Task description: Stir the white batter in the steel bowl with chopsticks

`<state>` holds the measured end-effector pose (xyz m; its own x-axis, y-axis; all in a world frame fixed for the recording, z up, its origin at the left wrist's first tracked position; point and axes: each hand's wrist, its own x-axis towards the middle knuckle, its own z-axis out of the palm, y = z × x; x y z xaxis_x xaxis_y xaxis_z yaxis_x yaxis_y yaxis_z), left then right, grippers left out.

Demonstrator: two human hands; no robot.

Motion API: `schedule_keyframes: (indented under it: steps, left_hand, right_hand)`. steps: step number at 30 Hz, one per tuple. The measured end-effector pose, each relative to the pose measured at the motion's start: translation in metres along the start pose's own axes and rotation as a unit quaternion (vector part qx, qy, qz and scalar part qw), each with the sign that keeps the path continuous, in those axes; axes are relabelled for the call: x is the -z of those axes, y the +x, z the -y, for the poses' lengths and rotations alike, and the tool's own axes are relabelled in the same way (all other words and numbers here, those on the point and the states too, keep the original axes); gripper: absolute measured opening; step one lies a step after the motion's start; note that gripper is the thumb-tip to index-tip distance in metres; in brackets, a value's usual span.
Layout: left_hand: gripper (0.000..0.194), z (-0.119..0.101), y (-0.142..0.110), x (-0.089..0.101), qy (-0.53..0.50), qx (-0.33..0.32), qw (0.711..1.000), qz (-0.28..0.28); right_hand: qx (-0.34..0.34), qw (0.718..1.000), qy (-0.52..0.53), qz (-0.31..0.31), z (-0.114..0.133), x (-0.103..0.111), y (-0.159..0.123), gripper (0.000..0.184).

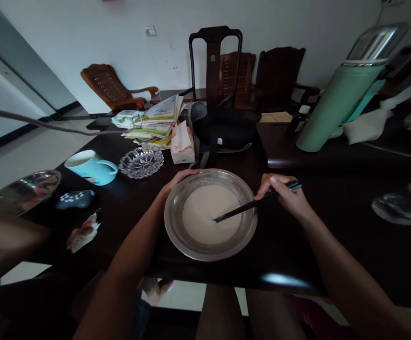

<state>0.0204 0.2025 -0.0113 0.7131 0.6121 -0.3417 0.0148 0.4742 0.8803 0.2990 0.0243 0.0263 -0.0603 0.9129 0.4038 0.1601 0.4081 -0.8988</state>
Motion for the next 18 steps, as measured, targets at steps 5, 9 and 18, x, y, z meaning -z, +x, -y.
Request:
schedule_keyframes:
  steps: [5, 9, 18]
  left_hand:
    - [0.039, 0.001, 0.001, 0.003, -0.017, 0.017, 1.000, -0.020]
    - [0.040, 0.002, 0.003, 0.006, -0.020, 0.024, 0.999, -0.016]
    - [0.036, 0.000, -0.001, -0.001, -0.001, -0.003, 1.000, 0.024]
  right_hand:
    - [0.024, 0.989, -0.109, 0.099, 0.005, -0.016, 0.001, 0.028]
    - [0.034, 0.989, -0.146, 0.007, 0.004, -0.007, 0.003, 0.029]
    - [-0.006, 1.000, -0.010, -0.004, 0.002, 0.001, 0.000, 0.044]
